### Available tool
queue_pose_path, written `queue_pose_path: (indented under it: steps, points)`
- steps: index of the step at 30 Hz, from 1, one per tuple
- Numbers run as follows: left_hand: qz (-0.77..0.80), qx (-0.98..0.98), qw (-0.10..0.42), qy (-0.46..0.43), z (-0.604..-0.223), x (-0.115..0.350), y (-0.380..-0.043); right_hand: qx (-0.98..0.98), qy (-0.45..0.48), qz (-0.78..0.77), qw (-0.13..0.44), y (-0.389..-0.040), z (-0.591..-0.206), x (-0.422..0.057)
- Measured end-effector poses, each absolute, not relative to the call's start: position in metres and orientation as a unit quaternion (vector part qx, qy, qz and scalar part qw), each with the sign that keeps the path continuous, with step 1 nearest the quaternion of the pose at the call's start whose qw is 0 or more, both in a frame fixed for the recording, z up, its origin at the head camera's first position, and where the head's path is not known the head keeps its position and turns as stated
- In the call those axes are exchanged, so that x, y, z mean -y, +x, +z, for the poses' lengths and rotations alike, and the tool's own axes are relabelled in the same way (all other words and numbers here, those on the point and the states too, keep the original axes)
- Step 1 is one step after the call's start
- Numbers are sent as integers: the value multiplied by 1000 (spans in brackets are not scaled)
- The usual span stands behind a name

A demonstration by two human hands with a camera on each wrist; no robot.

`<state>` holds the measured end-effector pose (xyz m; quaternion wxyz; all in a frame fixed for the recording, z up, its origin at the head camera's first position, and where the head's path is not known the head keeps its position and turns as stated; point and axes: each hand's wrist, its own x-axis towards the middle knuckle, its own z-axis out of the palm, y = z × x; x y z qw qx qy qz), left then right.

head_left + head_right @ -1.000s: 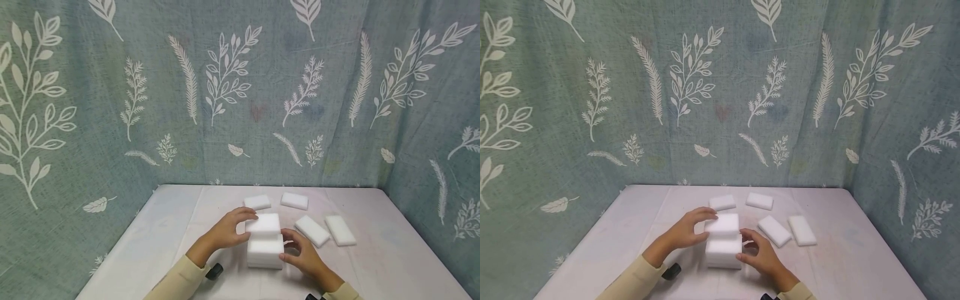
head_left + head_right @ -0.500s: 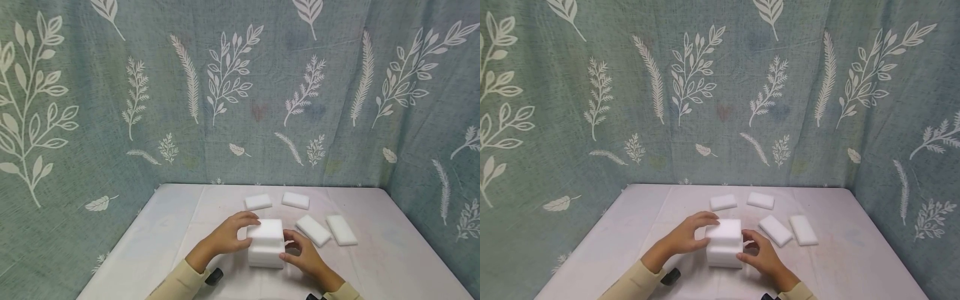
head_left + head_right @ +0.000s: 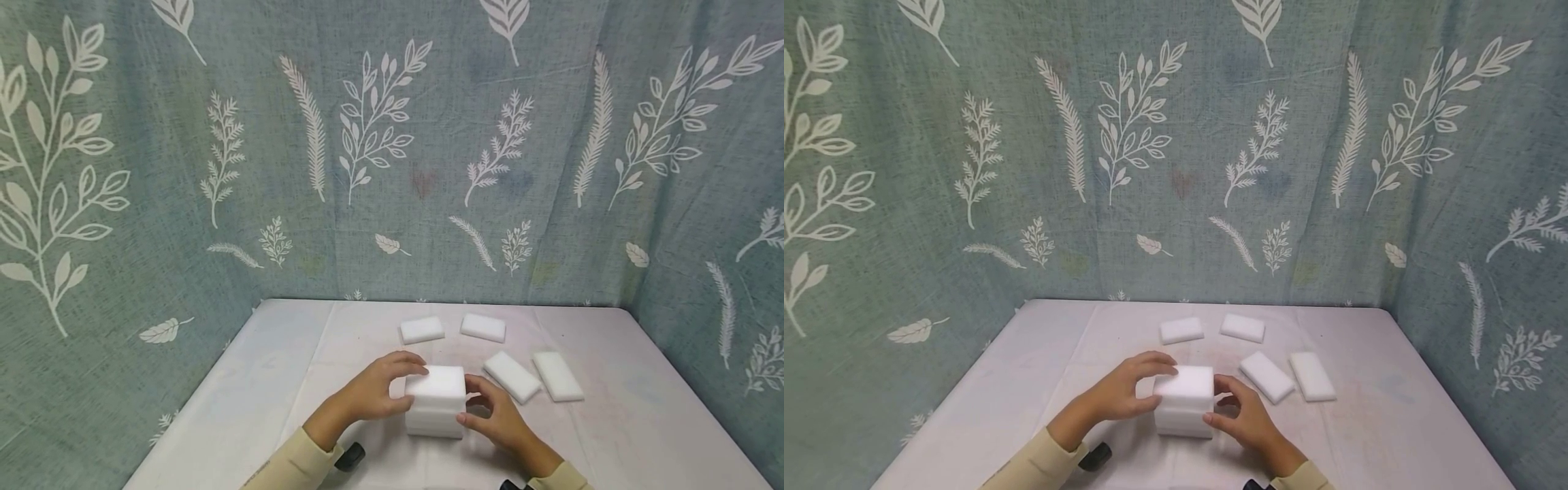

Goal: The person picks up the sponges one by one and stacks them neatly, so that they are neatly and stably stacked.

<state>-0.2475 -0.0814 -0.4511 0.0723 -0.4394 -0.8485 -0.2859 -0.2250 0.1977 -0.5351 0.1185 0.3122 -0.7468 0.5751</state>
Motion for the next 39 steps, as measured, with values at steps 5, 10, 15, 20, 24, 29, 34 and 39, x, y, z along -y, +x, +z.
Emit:
queue_pose_path:
  steps: [5, 10, 15, 20, 24, 29, 34, 39]
  points:
    - [-289, 850, 66, -437, -452, 81, -245, 749, 308, 574, 118, -225, -534, -198]
    - [-292, 845, 71, -442, -454, 80, -245, 749, 311, 573, 119, -226, -535, -199]
    - [-296, 841, 74, -447, -453, 80, -244, 745, 314, 576, 121, -226, -535, -199]
    - [-293, 839, 77, -453, -454, 81, -242, 752, 311, 567, 130, -225, -533, -198]
    - [-295, 835, 78, -457, -455, 81, -242, 752, 312, 566, 133, -220, -524, -195]
    - [-304, 833, 70, -457, -456, 82, -241, 751, 311, 569, 122, -208, -504, -192]
    - [-306, 835, 69, -452, -456, 82, -241, 750, 311, 570, 121, -208, -504, -192]
    - [-302, 837, 74, -450, -456, 82, -242, 750, 312, 570, 122, -218, -523, -194]
